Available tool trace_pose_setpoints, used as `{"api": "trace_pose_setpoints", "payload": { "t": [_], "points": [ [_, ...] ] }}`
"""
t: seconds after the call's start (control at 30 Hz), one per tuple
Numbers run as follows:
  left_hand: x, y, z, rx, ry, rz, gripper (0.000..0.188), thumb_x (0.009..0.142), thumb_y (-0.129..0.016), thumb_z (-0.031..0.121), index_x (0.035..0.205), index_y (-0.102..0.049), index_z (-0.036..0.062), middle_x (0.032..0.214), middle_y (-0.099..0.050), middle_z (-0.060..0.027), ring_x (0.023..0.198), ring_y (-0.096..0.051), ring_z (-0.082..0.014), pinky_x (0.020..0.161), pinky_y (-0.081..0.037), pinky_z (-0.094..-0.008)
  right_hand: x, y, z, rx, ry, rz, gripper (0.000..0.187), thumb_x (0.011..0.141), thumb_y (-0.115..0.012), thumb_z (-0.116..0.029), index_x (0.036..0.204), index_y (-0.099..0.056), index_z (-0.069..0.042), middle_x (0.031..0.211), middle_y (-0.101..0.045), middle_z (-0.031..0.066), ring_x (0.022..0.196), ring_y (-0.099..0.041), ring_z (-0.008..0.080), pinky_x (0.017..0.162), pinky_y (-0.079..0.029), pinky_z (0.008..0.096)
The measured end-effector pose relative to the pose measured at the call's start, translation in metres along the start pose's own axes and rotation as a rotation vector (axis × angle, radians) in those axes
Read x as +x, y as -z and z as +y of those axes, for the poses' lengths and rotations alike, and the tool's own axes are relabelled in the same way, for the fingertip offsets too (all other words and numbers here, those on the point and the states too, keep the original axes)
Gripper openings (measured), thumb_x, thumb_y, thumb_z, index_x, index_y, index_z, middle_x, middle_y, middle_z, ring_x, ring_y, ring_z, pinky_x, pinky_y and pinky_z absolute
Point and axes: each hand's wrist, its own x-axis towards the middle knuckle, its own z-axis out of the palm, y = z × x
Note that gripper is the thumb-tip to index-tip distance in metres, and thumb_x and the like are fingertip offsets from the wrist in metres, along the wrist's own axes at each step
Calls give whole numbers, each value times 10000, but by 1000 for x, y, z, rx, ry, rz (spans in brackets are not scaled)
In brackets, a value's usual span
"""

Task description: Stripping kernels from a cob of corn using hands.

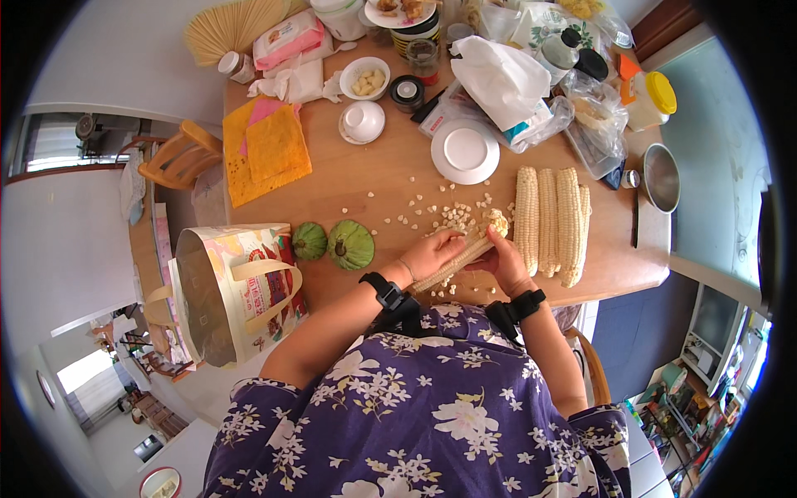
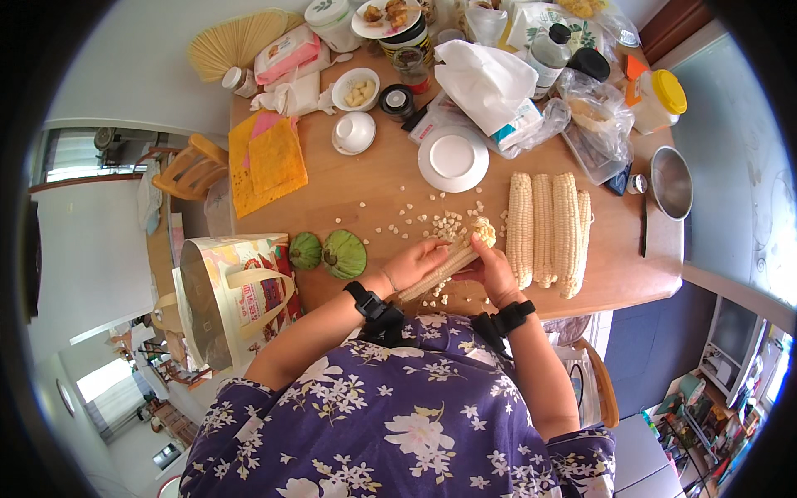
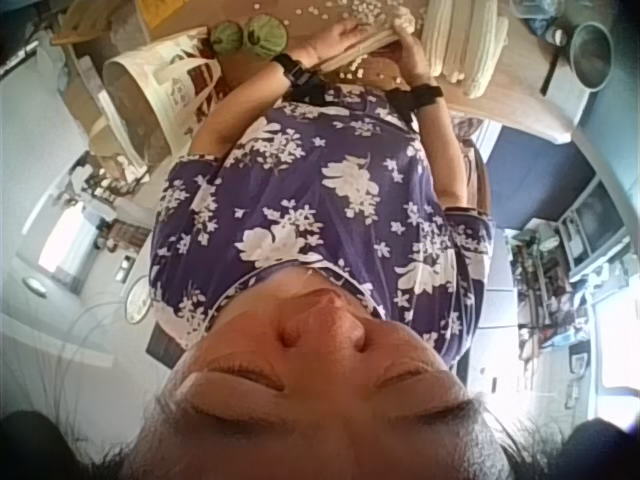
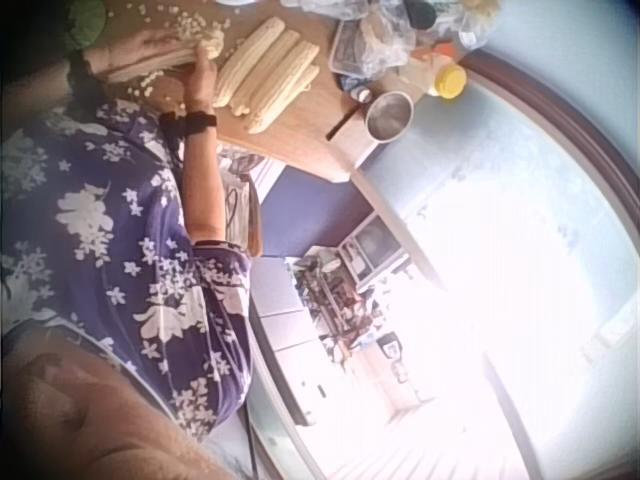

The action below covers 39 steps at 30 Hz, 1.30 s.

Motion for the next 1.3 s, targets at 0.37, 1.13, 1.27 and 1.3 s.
{"api": "trace_pose_setpoints", "payload": {
  "t": [0.37, 1.13, 1.27, 1.3],
  "points": [
    [1, -14, 10, 288, -30, 108, 433, 927, -434, 454, 1062, -581, 70, 903, -631, -172, 816, -614, -328, 705, -475, -372, -1, -10, -2, -168, -36, 75, 454, 829, -640, -381, 947, -586, 54, 818, -629, 135, 668, -642, 220, 592, -558, 314],
    [-3, -10, -15, 370, -55, 172, 469, 909, -467, 463, 1076, -544, 31, 836, -631, -168, 790, -616, -297, 696, -475, -354, 4, -5, 6, -57, -22, 186, 555, 834, -581, -447, 997, -563, 84, 848, -633, 187, 681, -645, 246, 589, -565, 318],
    [-11, -10, 9, 463, -24, 121, 483, 888, -502, 477, 1078, -559, 37, 852, -639, -162, 797, -627, -262, 701, -477, -346, 6, -1, 8, -74, -30, 192, 563, 830, -582, -455, 992, -563, 84, 831, -635, 185, 650, -644, 241, 575, -563, 312],
    [-10, -10, 4, 405, -22, 123, 477, 893, -493, 474, 1070, -572, 38, 852, -641, -161, 789, -627, -261, 697, -476, -350, 5, -1, 8, -70, -35, 195, 562, 827, -586, -454, 989, -564, 84, 824, -634, 183, 633, -642, 240, 565, -562, 312]
  ]
}}
